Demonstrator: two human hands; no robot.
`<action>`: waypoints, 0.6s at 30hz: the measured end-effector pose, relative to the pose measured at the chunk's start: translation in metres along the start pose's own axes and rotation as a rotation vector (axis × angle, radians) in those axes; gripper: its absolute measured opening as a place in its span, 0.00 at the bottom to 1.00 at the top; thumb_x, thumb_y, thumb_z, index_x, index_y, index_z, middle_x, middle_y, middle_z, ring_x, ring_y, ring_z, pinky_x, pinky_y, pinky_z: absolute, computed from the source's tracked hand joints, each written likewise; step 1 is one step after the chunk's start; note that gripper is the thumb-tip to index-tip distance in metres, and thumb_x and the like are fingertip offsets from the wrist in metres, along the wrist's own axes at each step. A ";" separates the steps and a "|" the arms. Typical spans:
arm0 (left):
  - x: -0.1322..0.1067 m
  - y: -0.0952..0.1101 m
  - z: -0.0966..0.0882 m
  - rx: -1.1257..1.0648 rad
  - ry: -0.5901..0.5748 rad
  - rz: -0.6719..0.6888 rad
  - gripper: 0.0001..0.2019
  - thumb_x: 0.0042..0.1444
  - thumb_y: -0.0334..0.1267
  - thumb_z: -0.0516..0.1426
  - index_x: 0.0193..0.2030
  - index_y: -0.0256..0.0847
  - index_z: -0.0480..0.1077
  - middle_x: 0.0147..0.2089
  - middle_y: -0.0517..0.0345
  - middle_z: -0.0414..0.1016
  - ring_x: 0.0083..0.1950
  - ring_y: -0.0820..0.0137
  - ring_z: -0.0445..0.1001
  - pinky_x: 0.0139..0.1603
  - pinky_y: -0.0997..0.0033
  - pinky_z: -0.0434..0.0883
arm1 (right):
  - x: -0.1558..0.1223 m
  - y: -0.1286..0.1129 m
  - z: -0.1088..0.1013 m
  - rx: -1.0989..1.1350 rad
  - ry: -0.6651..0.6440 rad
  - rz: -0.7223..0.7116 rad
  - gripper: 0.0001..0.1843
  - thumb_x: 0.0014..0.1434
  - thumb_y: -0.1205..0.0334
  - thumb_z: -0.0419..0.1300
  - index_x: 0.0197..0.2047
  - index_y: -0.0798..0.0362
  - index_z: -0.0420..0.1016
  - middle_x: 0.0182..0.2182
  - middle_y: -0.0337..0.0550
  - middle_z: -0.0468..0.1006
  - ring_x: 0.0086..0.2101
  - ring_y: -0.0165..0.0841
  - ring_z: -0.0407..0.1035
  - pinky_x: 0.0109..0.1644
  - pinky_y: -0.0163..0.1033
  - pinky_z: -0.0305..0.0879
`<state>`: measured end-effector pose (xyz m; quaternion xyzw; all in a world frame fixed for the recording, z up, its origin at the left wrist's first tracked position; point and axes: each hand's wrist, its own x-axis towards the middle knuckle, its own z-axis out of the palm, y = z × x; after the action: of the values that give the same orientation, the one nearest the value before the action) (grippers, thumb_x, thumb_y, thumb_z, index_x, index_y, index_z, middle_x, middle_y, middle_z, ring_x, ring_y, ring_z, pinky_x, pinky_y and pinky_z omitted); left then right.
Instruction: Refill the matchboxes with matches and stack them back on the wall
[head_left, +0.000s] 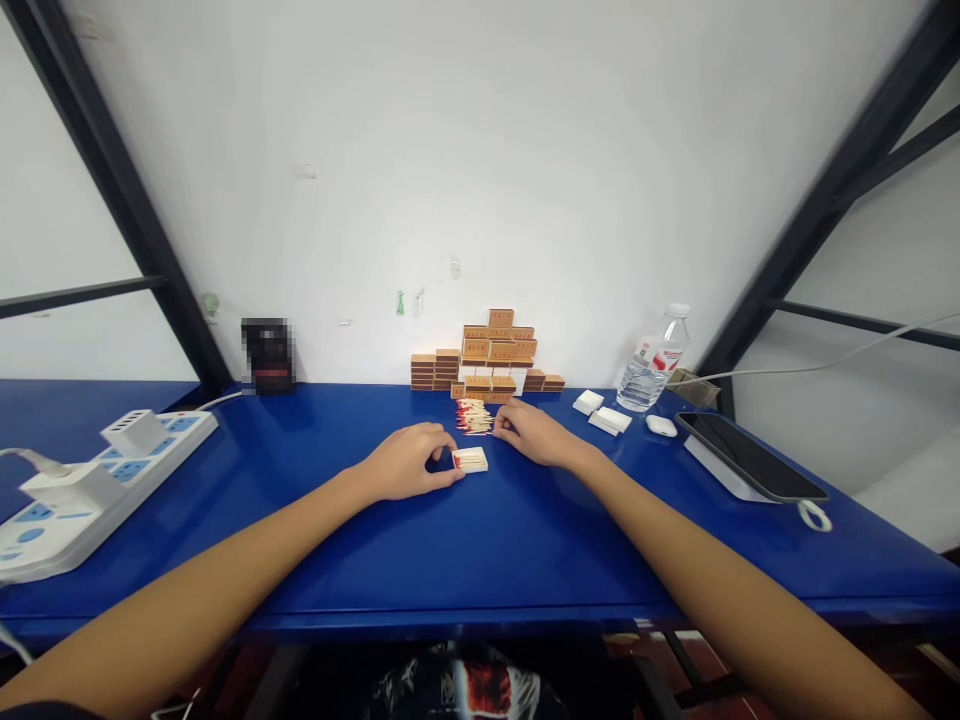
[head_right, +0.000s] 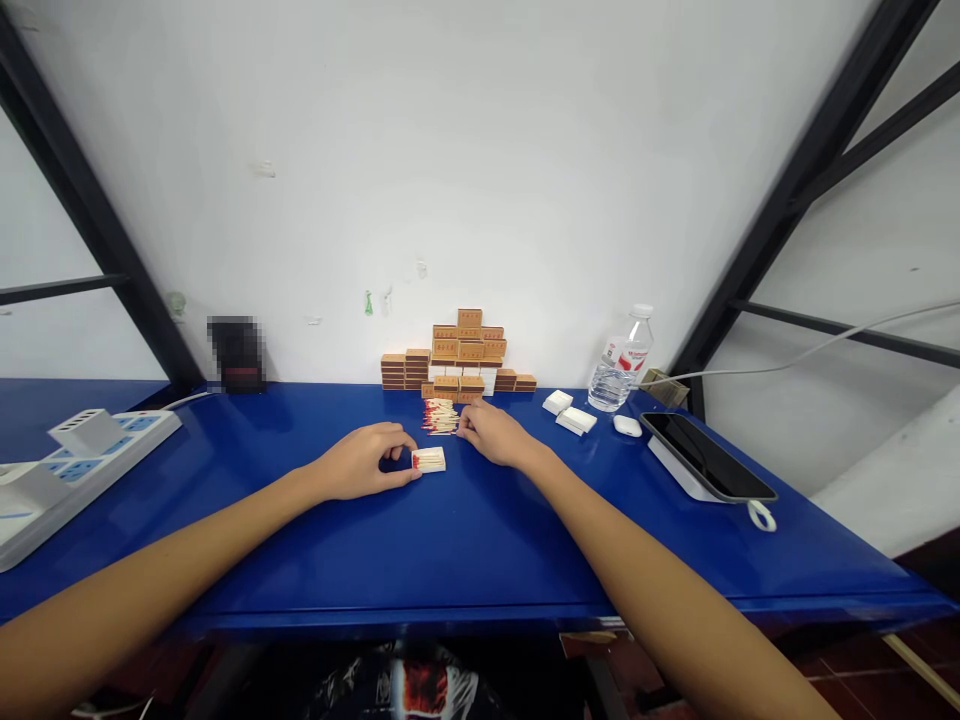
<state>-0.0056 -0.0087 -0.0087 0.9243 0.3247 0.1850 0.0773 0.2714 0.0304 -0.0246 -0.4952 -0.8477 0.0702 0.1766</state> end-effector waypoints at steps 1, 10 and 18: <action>0.000 0.000 0.000 0.000 0.000 -0.001 0.14 0.63 0.52 0.61 0.44 0.43 0.75 0.35 0.59 0.72 0.37 0.66 0.71 0.36 0.68 0.64 | 0.000 0.000 -0.001 -0.004 -0.010 0.008 0.05 0.69 0.63 0.60 0.39 0.54 0.75 0.42 0.47 0.75 0.39 0.35 0.71 0.44 0.38 0.64; 0.000 -0.002 0.002 -0.009 0.013 0.001 0.15 0.63 0.52 0.61 0.45 0.43 0.76 0.35 0.58 0.71 0.36 0.67 0.70 0.36 0.67 0.65 | -0.008 -0.020 -0.008 0.095 0.038 -0.082 0.07 0.71 0.62 0.55 0.40 0.53 0.71 0.40 0.47 0.74 0.38 0.35 0.69 0.44 0.40 0.64; 0.000 -0.001 0.002 0.010 0.012 0.015 0.16 0.64 0.53 0.60 0.45 0.41 0.75 0.34 0.57 0.71 0.37 0.65 0.70 0.36 0.67 0.64 | -0.017 -0.053 -0.009 0.197 -0.135 -0.209 0.05 0.68 0.65 0.57 0.39 0.53 0.73 0.36 0.44 0.75 0.36 0.34 0.67 0.40 0.37 0.61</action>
<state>-0.0054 -0.0073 -0.0104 0.9259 0.3192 0.1896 0.0693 0.2391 -0.0109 -0.0041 -0.3785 -0.8937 0.1674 0.1731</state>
